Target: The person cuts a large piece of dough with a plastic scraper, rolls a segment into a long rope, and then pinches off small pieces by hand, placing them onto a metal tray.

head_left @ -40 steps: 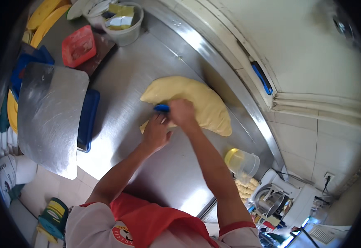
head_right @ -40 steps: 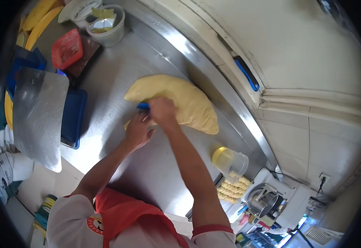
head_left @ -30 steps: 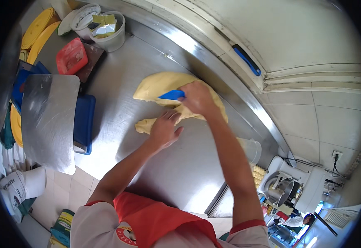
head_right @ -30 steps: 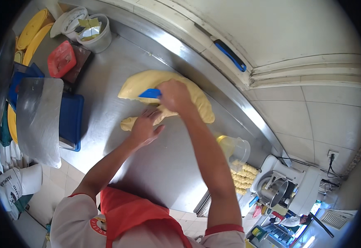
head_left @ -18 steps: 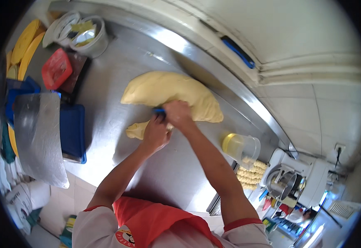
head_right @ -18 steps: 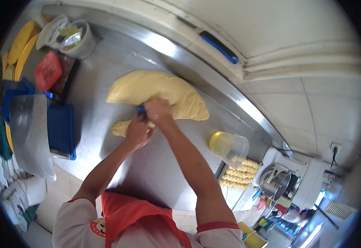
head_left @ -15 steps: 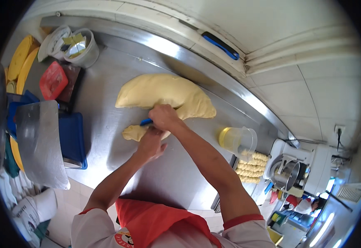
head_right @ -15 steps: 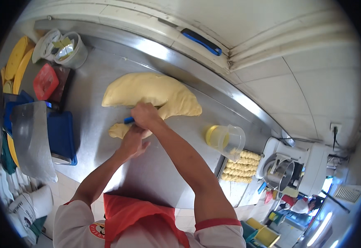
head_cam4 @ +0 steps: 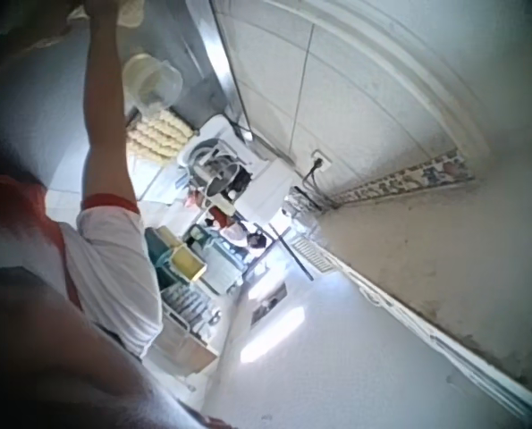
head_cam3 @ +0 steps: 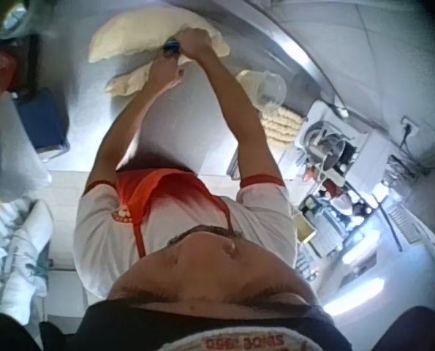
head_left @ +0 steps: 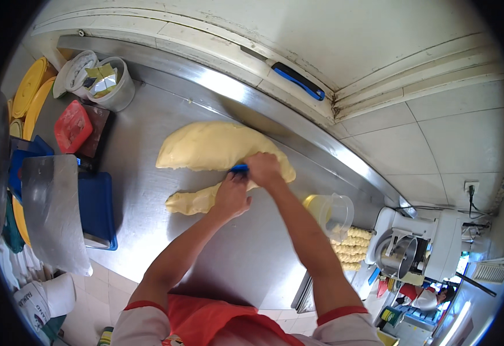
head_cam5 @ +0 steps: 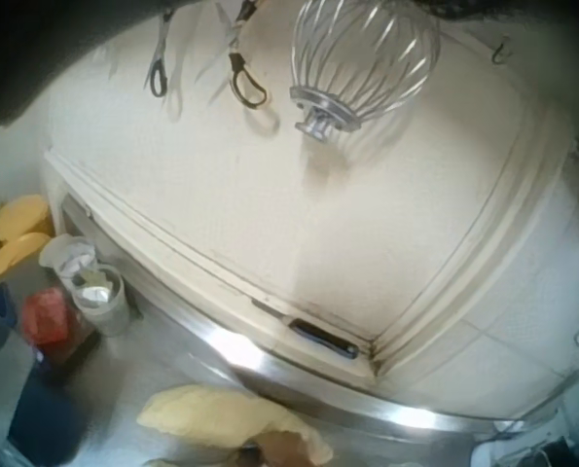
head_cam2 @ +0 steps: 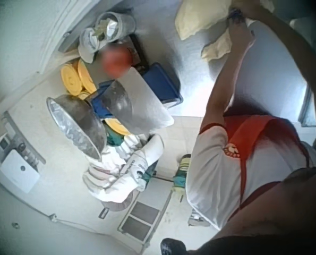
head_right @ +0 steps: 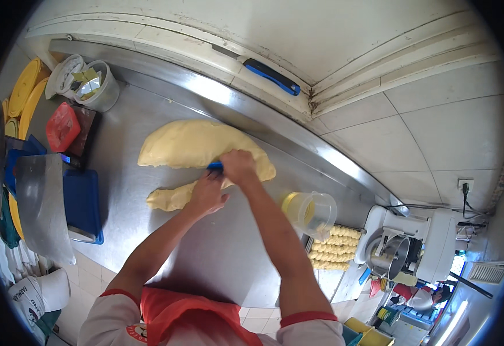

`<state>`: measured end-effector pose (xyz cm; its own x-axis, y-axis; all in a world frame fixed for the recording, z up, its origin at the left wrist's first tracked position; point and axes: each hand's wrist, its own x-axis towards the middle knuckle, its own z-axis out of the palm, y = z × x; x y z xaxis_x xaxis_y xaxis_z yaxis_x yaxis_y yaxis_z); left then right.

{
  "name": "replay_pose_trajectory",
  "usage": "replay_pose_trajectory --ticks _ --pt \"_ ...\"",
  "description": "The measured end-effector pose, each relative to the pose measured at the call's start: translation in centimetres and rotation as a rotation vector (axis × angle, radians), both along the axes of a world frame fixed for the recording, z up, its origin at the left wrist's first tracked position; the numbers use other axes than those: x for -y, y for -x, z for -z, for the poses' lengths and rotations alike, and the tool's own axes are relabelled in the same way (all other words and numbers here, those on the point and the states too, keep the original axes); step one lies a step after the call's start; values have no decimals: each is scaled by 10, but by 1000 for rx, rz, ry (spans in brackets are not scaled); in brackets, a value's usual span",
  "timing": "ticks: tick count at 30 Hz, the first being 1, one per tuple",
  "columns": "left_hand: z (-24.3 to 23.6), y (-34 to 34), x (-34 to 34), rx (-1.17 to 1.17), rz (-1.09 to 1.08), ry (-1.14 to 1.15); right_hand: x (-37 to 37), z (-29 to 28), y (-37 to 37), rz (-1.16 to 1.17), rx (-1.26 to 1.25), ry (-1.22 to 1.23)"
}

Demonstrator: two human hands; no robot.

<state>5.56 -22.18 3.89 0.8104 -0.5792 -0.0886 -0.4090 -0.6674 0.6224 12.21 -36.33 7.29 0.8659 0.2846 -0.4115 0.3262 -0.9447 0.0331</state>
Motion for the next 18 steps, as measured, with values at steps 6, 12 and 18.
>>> replay_pose_trajectory --ticks 6,12,18 --pt "-18 54 -24 -66 116 -14 -38 6 35 -82 -67 -190" --pt "-29 23 29 -76 84 86 57 -67 6 -65 124 -195" --pt "3 4 90 158 22 -12 100 -31 -8 -33 -16 -30"
